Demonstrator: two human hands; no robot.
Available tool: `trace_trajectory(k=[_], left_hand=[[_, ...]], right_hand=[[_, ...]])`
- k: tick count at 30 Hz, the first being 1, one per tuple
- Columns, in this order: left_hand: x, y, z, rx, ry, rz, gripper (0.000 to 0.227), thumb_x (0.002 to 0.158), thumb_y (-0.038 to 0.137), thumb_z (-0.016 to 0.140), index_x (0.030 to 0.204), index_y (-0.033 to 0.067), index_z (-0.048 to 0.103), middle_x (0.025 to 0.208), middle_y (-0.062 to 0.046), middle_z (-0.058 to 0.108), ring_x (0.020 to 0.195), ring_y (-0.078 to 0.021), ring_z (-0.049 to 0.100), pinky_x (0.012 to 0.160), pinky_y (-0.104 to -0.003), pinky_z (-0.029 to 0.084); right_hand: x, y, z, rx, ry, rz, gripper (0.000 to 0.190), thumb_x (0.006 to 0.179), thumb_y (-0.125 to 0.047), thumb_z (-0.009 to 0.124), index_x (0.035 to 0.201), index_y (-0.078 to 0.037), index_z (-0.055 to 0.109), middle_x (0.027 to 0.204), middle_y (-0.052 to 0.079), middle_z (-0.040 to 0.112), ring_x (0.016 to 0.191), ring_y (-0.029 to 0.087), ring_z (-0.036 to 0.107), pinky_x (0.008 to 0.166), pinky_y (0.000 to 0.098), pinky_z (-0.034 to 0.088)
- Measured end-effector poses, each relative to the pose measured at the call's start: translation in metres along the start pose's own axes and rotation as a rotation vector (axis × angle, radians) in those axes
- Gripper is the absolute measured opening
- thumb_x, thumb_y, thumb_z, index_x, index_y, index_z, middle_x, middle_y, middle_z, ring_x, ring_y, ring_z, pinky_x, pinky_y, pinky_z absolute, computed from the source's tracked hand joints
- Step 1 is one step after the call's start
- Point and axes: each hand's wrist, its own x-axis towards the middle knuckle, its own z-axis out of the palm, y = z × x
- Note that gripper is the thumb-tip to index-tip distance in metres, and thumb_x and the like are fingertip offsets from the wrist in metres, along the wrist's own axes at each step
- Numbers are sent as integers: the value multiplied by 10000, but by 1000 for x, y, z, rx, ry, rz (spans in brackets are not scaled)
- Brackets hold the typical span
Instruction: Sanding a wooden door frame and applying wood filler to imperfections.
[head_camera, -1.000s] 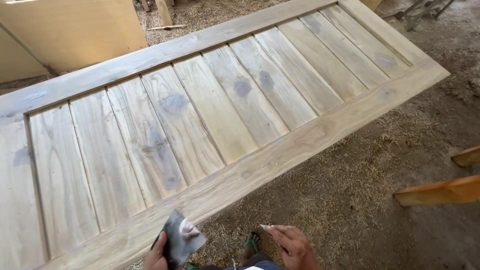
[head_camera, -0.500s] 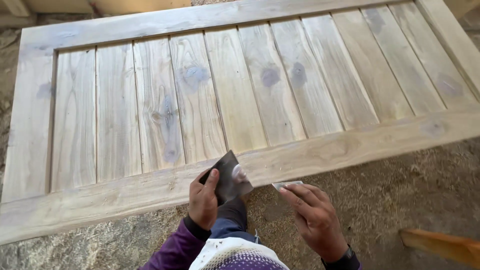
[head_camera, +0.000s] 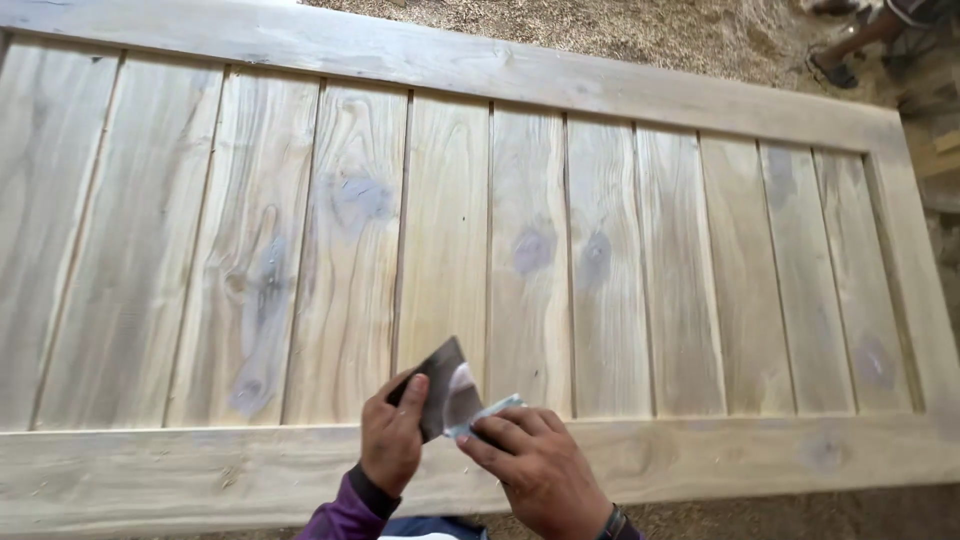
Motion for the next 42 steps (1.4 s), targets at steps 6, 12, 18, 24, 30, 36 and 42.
trace_trajectory(k=[6, 12, 18, 24, 30, 36, 42], left_hand=[[46, 8, -27, -37, 350, 9, 389, 1065, 254, 576, 1132, -102, 718, 944, -128, 757, 800, -182, 682, 710, -285, 553], [46, 10, -79, -358, 545, 104, 343, 1083, 226, 600, 1192, -93, 665, 1096, -132, 734, 950, -226, 713, 873, -332, 578], [9, -21, -90, -379, 782, 124, 376, 1075, 205, 638, 1259, -122, 627, 1179, -157, 707, 1048, -256, 697, 955, -367, 564], [-29, -83, -92, -325, 1004, 21, 435, 1068, 230, 685, 1246, -161, 616, 1147, -192, 703, 1032, -278, 696, 914, -389, 570], [-21, -88, -79, -301, 1047, -38, 401, 1064, 230, 677, 1231, -131, 633, 1120, -170, 711, 990, -250, 695, 874, -368, 565], [-6, -63, -62, -302, 957, -44, 326, 1089, 212, 648, 1205, -93, 646, 1102, -109, 707, 969, -197, 678, 860, -328, 554], [-2, -56, -59, -318, 920, -73, 314, 1092, 221, 649, 1183, -79, 657, 1071, -92, 705, 943, -186, 668, 844, -331, 550]], right_hand=[[26, 121, 6, 141, -251, 78, 321, 985, -130, 584, 1246, -210, 752, 1233, 20, 749, 1131, 186, 657, 993, 404, 486], [88, 253, 0, -19, -341, 157, 333, 978, -193, 597, 1267, -292, 730, 1257, -9, 744, 1139, 168, 660, 977, 368, 472], [204, 327, 12, -301, -509, 75, 326, 1017, -243, 548, 1263, -368, 721, 1279, -69, 724, 1160, 182, 642, 973, 412, 477], [272, 365, 47, -345, -552, -18, 374, 997, -171, 558, 1271, -360, 729, 1297, -70, 710, 1170, 207, 637, 976, 436, 501], [278, 359, 58, -283, -488, 41, 416, 964, -83, 555, 1233, -329, 755, 1301, -89, 714, 1187, 205, 626, 985, 426, 497], [240, 339, 70, -264, -428, 27, 377, 965, -126, 608, 1270, -305, 739, 1319, -89, 702, 1170, 209, 614, 996, 416, 468], [203, 312, 60, -277, -506, 8, 380, 938, -141, 630, 1275, -283, 732, 1332, -86, 690, 1190, 208, 592, 1009, 413, 434]])
